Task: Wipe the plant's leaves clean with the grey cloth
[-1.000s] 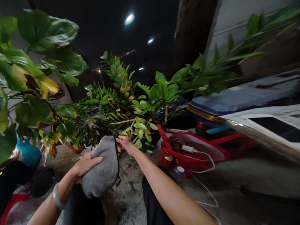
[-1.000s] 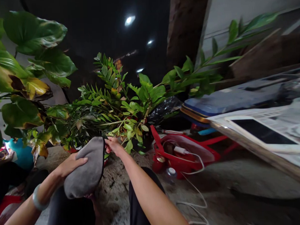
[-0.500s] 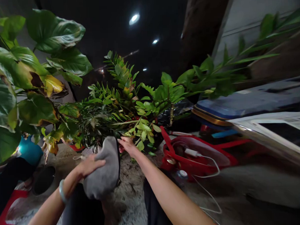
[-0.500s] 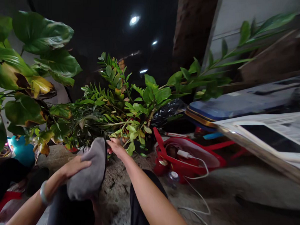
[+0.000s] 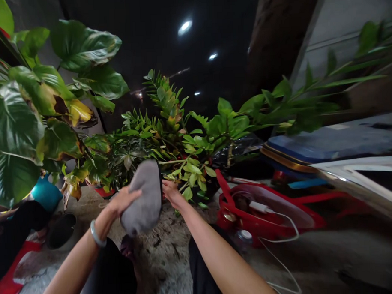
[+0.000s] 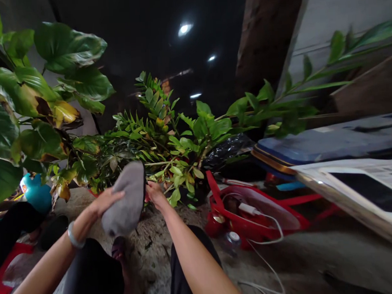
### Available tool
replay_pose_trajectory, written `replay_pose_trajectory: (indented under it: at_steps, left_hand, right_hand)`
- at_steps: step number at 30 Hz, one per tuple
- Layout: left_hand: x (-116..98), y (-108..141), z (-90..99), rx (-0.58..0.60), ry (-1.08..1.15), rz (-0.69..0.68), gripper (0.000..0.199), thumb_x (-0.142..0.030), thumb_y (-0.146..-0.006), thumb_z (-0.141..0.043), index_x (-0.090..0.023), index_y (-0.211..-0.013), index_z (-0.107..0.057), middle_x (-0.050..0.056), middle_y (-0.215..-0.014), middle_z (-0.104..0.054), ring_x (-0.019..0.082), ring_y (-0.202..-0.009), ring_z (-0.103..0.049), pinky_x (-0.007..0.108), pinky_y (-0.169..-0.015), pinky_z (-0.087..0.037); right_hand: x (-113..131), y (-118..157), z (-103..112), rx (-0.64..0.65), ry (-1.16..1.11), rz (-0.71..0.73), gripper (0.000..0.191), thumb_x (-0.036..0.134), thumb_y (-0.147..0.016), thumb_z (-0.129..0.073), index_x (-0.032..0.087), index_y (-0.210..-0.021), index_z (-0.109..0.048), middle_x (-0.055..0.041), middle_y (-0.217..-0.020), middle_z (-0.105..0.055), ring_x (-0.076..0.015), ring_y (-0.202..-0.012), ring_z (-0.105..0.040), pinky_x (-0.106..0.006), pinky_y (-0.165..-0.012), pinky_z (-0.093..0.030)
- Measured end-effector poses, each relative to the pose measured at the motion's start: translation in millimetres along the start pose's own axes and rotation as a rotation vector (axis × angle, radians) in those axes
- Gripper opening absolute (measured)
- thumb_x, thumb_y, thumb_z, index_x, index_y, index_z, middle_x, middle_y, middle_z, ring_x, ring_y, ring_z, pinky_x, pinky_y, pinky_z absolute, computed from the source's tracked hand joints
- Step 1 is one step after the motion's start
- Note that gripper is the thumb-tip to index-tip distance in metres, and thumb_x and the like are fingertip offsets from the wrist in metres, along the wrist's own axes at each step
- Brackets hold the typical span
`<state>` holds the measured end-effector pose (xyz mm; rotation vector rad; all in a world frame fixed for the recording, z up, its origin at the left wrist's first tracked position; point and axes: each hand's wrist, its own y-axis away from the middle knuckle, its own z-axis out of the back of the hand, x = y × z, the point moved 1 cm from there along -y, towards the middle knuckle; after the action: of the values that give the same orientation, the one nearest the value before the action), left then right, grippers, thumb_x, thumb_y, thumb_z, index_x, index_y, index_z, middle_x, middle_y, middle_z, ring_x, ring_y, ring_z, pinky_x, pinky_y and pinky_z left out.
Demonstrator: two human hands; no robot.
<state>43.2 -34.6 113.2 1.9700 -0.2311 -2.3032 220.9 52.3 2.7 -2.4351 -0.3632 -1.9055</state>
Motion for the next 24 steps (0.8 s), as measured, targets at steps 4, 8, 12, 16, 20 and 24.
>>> replay_pose_trajectory:
  at_steps: [4,8,12,16,20,24]
  left_hand:
    - [9.7,41.4,9.9,0.243,-0.141,0.111,0.055,-0.047,-0.073,-0.078,-0.016,-0.118,-0.073,0.012,-0.117,-0.077,0.034,-0.111,-0.068,0.047,-0.103,-0.051]
    - [-62.9,36.6,36.3,-0.017,-0.04,-0.189,0.063,-0.044,-0.068,-0.081,-0.02,-0.124,-0.071,0.008,-0.127,-0.074,0.034,-0.123,-0.063,0.038,-0.103,-0.051]
    - [-83.1,-7.5,32.7,-0.226,0.028,-0.226,0.059,-0.045,-0.066,-0.081,-0.014,-0.116,-0.072,0.01,-0.106,-0.078,0.03,-0.1,-0.071,0.038,-0.086,-0.057]
    - [-15.7,-12.8,6.8,-0.13,-0.004,0.032,0.053,-0.042,-0.068,-0.08,-0.009,-0.109,-0.072,0.012,-0.095,-0.078,0.026,-0.084,-0.071,0.039,-0.082,-0.056]
    - [13.0,29.4,9.9,0.052,-0.096,0.124,0.055,-0.053,-0.069,-0.081,-0.012,-0.106,-0.076,0.013,-0.097,-0.078,0.028,-0.087,-0.071,0.039,-0.082,-0.056]
    - [-50.4,34.7,35.9,-0.181,0.015,-0.052,0.058,-0.061,-0.072,-0.079,-0.016,-0.11,-0.076,0.01,-0.095,-0.078,0.027,-0.085,-0.071,0.034,-0.074,-0.056]
  right_hand:
    - [0.9,0.6,8.6,-0.009,0.066,-0.007,0.032,0.041,-0.071,-0.069,0.023,-0.06,-0.045,0.0078,-0.039,-0.047,-0.0105,-0.033,-0.047,-0.02,-0.033,-0.037]
    - [2.2,1.4,5.2,-0.029,0.067,-0.05,0.027,0.039,-0.074,-0.067,0.023,-0.066,-0.047,0.0057,-0.044,-0.053,-0.0138,-0.037,-0.058,-0.02,-0.035,-0.042]
    - [2.7,1.3,-4.9,-0.052,0.038,-0.036,0.031,0.038,-0.075,-0.069,0.023,-0.065,-0.044,0.0062,-0.046,-0.053,-0.0144,-0.037,-0.06,-0.019,-0.034,-0.041]
    - [1.5,0.4,-4.4,-0.008,0.018,0.005,0.033,0.04,-0.074,-0.068,0.023,-0.061,-0.044,0.0062,-0.043,-0.051,-0.0117,-0.035,-0.054,-0.02,-0.033,-0.039]
    - [-2.5,-1.1,4.5,0.01,0.034,0.017,0.035,0.044,-0.073,-0.068,0.024,-0.06,-0.043,0.0078,-0.041,-0.047,-0.0116,-0.033,-0.05,-0.021,-0.033,-0.037]
    - [-6.3,-3.3,3.9,-0.025,0.059,-0.001,0.033,0.043,-0.073,-0.068,0.024,-0.063,-0.043,0.0076,-0.042,-0.048,-0.0143,-0.036,-0.058,-0.02,-0.035,-0.039]
